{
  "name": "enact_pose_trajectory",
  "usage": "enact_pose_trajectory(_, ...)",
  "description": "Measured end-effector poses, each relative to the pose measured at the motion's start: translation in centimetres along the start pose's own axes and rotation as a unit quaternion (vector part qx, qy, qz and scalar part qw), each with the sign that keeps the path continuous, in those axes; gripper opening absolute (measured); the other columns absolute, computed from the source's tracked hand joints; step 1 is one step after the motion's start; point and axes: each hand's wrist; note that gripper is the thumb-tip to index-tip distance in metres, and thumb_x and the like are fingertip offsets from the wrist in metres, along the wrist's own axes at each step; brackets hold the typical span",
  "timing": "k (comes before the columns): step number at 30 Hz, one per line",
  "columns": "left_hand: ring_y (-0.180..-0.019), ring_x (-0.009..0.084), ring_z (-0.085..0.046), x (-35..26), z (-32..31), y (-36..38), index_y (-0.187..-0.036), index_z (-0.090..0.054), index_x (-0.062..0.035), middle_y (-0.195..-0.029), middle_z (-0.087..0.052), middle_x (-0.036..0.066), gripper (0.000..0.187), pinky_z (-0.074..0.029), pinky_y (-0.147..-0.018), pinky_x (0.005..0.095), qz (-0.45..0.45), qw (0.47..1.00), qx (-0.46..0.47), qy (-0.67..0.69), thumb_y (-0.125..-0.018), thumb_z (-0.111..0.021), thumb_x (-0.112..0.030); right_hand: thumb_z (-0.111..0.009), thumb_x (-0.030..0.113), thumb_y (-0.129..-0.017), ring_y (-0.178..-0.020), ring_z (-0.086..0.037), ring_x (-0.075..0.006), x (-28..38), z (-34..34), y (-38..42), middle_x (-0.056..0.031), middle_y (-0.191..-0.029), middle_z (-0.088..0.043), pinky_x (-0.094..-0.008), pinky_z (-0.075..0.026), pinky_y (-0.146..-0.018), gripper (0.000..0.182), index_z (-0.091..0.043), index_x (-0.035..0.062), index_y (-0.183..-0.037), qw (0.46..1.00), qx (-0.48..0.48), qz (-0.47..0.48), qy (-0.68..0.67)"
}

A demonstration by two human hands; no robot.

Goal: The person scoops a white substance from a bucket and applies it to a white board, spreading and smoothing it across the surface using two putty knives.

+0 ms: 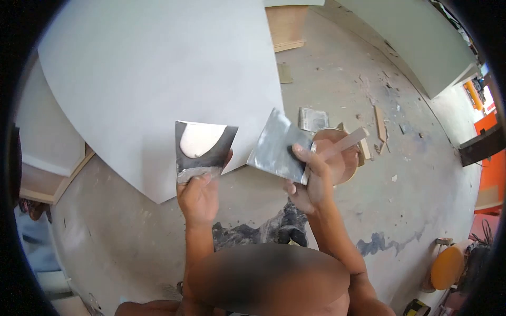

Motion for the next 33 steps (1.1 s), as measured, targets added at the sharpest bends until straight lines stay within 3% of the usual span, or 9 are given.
enact_pose_trajectory(4, -0.136, 0.0316, -0.047, -0.2, -0.5, -0.1, -0.147, -0.045, 0.0008, -0.146, -0.048, 0.018, 0.062, -0.036, -0.115, 0.0423, -0.164, 0.952, 0.05, -0.254, -0.086, -0.043, 0.008, -0.063, 0.024, -0.094, -0.052, -0.055, -0.0144, -1.8, -1.1, 0.9, -0.0068, -0.08, -0.064, -0.0237, -0.04, -0.039, 0.027, -0.058, 0.0019, -0.108, 0.987, 0.033, -0.149, -0.051)
enact_pose_trajectory(7, -0.135, 0.0382, -0.049, -0.7, -0.9, -1.2, -0.133, -0.061, -0.0005, -0.141, -0.052, 0.021, 0.05, -0.041, -0.111, 0.045, -0.305, 0.861, 0.188, -0.361, -0.087, -0.049, 0.013, -0.062, 0.026, -0.095, -0.052, -0.056, -0.0154, -1.9, -2.8, 1.0, -0.0074, -0.08, -0.064, -0.0243, -0.04, -0.04, 0.028, -0.059, 0.002, -0.108, 0.983, 0.055, -0.167, -0.048)
enact_pose_trajectory(14, -0.136, 0.041, -0.048, -0.4, 0.4, -1.2, -0.128, -0.065, -0.0045, -0.139, -0.053, 0.018, 0.045, -0.046, -0.108, 0.0472, -0.327, 0.809, 0.221, -0.436, -0.087, -0.057, 0.012, -0.061, 0.025, -0.094, -0.046, -0.059, -0.0192, -0.9, -3.0, 0.3, -0.0112, -0.071, -0.066, -0.027, -0.043, -0.035, 0.03, -0.06, -0.004, -0.102, 0.981, 0.108, -0.157, -0.047)
enact_pose_trajectory(16, -0.136, 0.0381, -0.048, -0.5, 2.0, -1.0, -0.129, -0.066, -0.0102, -0.139, -0.054, 0.013, 0.052, -0.046, -0.108, 0.0469, -0.262, 0.796, 0.194, -0.51, -0.083, -0.058, 0.013, -0.061, 0.024, -0.094, -0.044, -0.058, -0.0197, -0.3, -2.9, 0.3, -0.0115, -0.068, -0.065, -0.0274, -0.044, -0.036, 0.03, -0.061, -0.0051, -0.1, 0.98, 0.123, -0.154, -0.039)
enact_pose_trajectory(20, -0.133, 0.0286, -0.051, -2.8, 6.8, -0.4, -0.131, -0.066, -0.0215, -0.14, -0.055, 0.006, 0.06, -0.044, -0.11, 0.0422, -0.133, 0.591, 0.305, -0.734, -0.081, -0.054, 0.01, -0.061, 0.022, -0.093, -0.042, -0.058, -0.0225, 1.8, -3.9, 0.8, -0.0132, -0.064, -0.064, -0.0287, -0.045, -0.037, 0.03, -0.061, -0.0078, -0.1, 0.981, 0.138, -0.138, -0.013)
enact_pose_trajectory(24, -0.132, 0.0308, -0.05, -8.9, 10.1, -1.7, -0.138, -0.06, -0.0148, -0.14, -0.053, 0.009, 0.066, -0.041, -0.113, 0.0395, -0.018, 0.724, 0.288, -0.626, -0.082, -0.041, 0.014, -0.063, 0.019, -0.092, -0.053, -0.065, -0.0245, 2.6, -5.0, -0.4, -0.0173, -0.08, -0.069, -0.0323, -0.049, -0.041, 0.033, -0.061, -0.0095, -0.108, 0.98, 0.117, -0.157, 0.041)
enact_pose_trajectory(27, -0.132, 0.0329, -0.048, -14.8, 15.0, 2.2, -0.141, -0.057, -0.0117, -0.14, -0.051, 0.015, 0.065, -0.038, -0.115, 0.0387, 0.129, 0.699, 0.308, -0.633, -0.083, -0.037, 0.012, -0.059, 0.02, -0.093, -0.06, -0.068, -0.0221, 1.1, -11.8, -1.0, -0.0191, -0.08, -0.069, -0.0282, -0.054, -0.05, 0.036, -0.06, -0.0103, -0.112, 0.943, 0.16, -0.157, 0.245)
enact_pose_trajectory(30, -0.132, 0.0346, -0.047, -19.3, 19.1, 8.2, -0.143, -0.054, -0.0099, -0.141, -0.05, 0.02, 0.064, -0.035, -0.115, 0.0391, 0.263, 0.669, 0.328, -0.613, -0.085, -0.036, 0.01, -0.059, 0.017, -0.095, -0.081, -0.07, -0.0248, -2.2, -18.0, -1.7, -0.0184, -0.091, -0.071, -0.0332, -0.056, -0.06, 0.035, -0.06, -0.0111, -0.116, 0.877, 0.186, -0.125, 0.426)
enact_pose_trajectory(33, -0.133, 0.0355, -0.047, -21.0, 21.7, 12.8, -0.144, -0.054, -0.0096, -0.142, -0.049, 0.019, 0.063, -0.035, -0.115, 0.0396, 0.285, 0.681, 0.324, -0.591, -0.086, -0.037, 0.008, -0.054, 0.015, -0.095, -0.09, -0.068, -0.0314, -6.5, -24.4, -3.7, -0.0212, -0.104, -0.07, -0.0388, -0.055, -0.08, 0.032, -0.061, -0.0052, -0.12, 0.61, 0.321, 0.058, 0.722)
Point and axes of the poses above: each hand's wrist, its own y-axis away from the middle knuckle, its own z-axis out of the back of the hand, x = y × z
